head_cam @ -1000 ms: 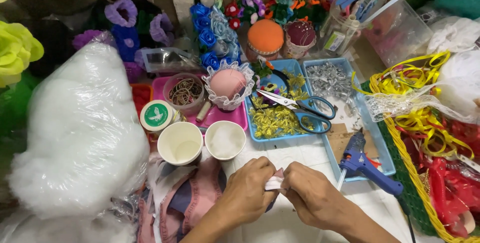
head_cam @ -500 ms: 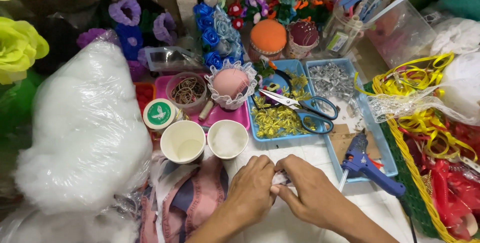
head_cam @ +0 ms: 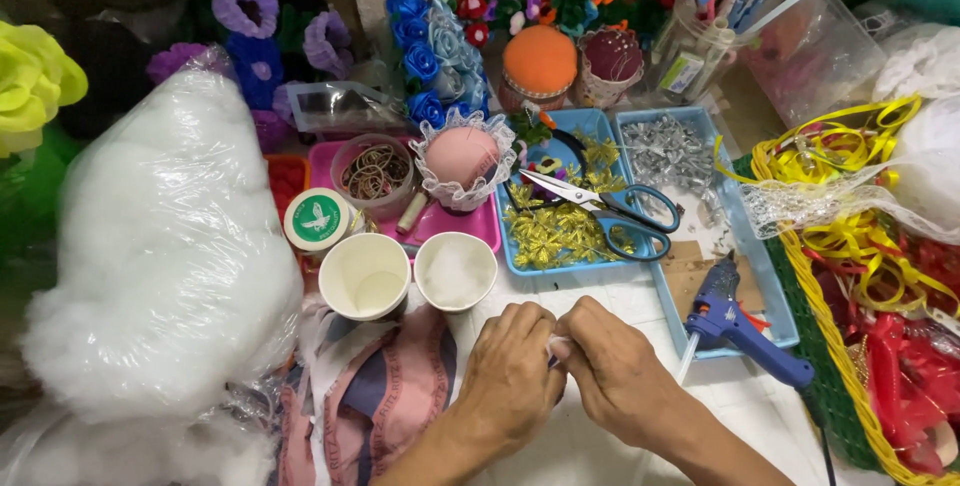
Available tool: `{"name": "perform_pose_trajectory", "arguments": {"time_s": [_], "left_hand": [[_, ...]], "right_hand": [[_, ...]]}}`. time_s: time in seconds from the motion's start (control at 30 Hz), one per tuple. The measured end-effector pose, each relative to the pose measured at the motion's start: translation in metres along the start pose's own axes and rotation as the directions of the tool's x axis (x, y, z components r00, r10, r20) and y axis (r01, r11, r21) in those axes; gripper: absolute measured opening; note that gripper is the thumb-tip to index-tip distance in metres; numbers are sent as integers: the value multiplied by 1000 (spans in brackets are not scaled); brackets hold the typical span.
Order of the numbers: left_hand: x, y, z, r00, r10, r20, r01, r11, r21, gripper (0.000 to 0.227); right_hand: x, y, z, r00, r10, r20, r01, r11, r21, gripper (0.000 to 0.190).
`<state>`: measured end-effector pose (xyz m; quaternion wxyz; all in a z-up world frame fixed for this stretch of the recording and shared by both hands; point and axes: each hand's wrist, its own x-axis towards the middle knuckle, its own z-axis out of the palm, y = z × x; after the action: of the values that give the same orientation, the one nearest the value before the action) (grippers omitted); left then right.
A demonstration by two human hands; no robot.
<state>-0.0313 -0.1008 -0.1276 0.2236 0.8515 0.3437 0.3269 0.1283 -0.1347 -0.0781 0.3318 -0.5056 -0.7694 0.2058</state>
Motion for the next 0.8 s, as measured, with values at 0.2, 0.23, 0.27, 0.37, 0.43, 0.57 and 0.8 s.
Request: {"name": "perform_pose_trajectory", "arguments": {"time_s": [0.2, 0.23, 0.27, 0.37, 0.43, 0.57, 0.8], "left_hand": [[1, -6, -4, 1000, 0, 11, 0, 1000, -6, 25], [0, -7, -2, 1000, -3, 9, 3, 1000, -6, 25], [-1, -7, -1, 1000, -14, 24, 14, 1000, -6, 23], [-4, -5, 4, 998, -27, 54, 27, 1000, -8, 22], [-3, -5, 6, 998, -28, 63, 29, 1000, -5, 25], [-3, -6, 1, 996, -56, 67, 61, 996, -70, 14], [4, 2, -14, 995, -75, 73, 93, 950, -297, 24]], "right_hand": [[3, -1, -25, 973, 224, 61, -228, 971, 72, 34], [6, -2, -29, 973, 222, 65, -227, 971, 72, 34], [7, -3, -34, 950, 279, 141, -276, 960, -40, 41], [11, -10, -30, 953, 214, 214, -190, 973, -128, 34], [11, -11, -24, 974, 76, 214, -55, 993, -102, 19], [8, -4, -12, 981, -73, 182, 80, 996, -30, 14], [-8, 15, -13, 991, 107, 84, -117, 987, 114, 20]]}}
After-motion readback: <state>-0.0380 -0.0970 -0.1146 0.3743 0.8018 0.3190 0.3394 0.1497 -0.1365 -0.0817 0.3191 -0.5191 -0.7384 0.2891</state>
